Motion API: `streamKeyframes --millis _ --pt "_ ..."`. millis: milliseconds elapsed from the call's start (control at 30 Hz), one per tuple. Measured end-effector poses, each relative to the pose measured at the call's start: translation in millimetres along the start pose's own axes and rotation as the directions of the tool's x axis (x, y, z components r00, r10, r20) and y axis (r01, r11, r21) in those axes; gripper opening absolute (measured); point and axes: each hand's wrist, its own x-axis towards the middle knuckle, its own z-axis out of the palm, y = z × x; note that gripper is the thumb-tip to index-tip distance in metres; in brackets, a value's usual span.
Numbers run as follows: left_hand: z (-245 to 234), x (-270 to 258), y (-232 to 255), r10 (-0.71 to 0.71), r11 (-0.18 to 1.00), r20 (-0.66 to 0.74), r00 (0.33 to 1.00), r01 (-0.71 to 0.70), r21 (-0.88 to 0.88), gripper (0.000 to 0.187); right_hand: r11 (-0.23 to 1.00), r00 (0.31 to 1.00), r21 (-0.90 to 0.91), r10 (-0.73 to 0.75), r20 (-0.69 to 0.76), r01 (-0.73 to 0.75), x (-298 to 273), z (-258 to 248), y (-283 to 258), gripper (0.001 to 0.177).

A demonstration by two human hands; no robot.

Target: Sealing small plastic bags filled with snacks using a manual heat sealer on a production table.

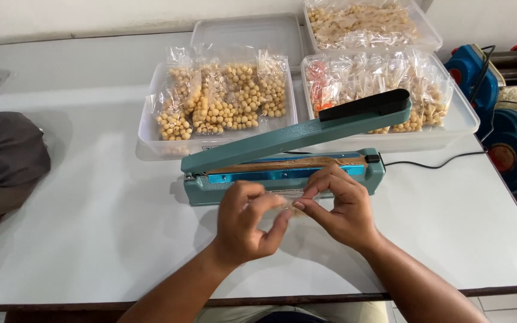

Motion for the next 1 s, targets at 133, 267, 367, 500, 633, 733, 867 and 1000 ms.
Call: streamKeyframes --millis 133,267,367,500,633,733,867,1000 --pt "-6 -4 22 -0.451 0.858 0.047 0.891 0.447 -0.254 0.039 0.99 1.0 -0.142 0.01 0.012 -0.009 -2 -2 -2 0.02" --pt "-5 5 22 -0.606 0.671 0.383 0.697 0.707 -0.224 0.034 0.986 0.999 -0.164 0.013 -0.041 -0.019 -6 -1 2 0.024" --pt "-3 3 20 -0.669 0.559 0.423 0.611 0.789 -0.257 0.028 0.981 0.999 -0.191 -0.045 -0.017 0.041 -7 2 3 0.027" --pt "-2 1 18 -0.688 0.51 0.441 0.577 0.816 -0.272 0.026 0.968 0.992 -0.218 -0.126 0.012 0.126 -7 3 5 0.032" --pt "-1 -1 18 -0.685 0.531 0.425 0.592 0.805 -0.266 0.021 0.97 0.992 -0.21 -0.125 0.013 0.125 -7 2 7 0.037" --pt "-1 1 20 -0.68 0.569 0.384 0.625 0.78 -0.261 0.014 0.96 0.991 -0.246 -0.13 0.026 0.133 -6 2 7 0.036" --pt "-2 3 23 -0.657 0.616 0.353 0.666 0.744 -0.258 0.009 0.985 0.994 -0.167 -0.028 0.103 0.045 -2 1 -4 0.027" --pt "-3 4 24 -0.63 0.65 0.354 0.691 0.719 -0.245 0.009 0.979 0.983 -0.179 0.119 0.137 -0.093 -4 2 -12 0.018"
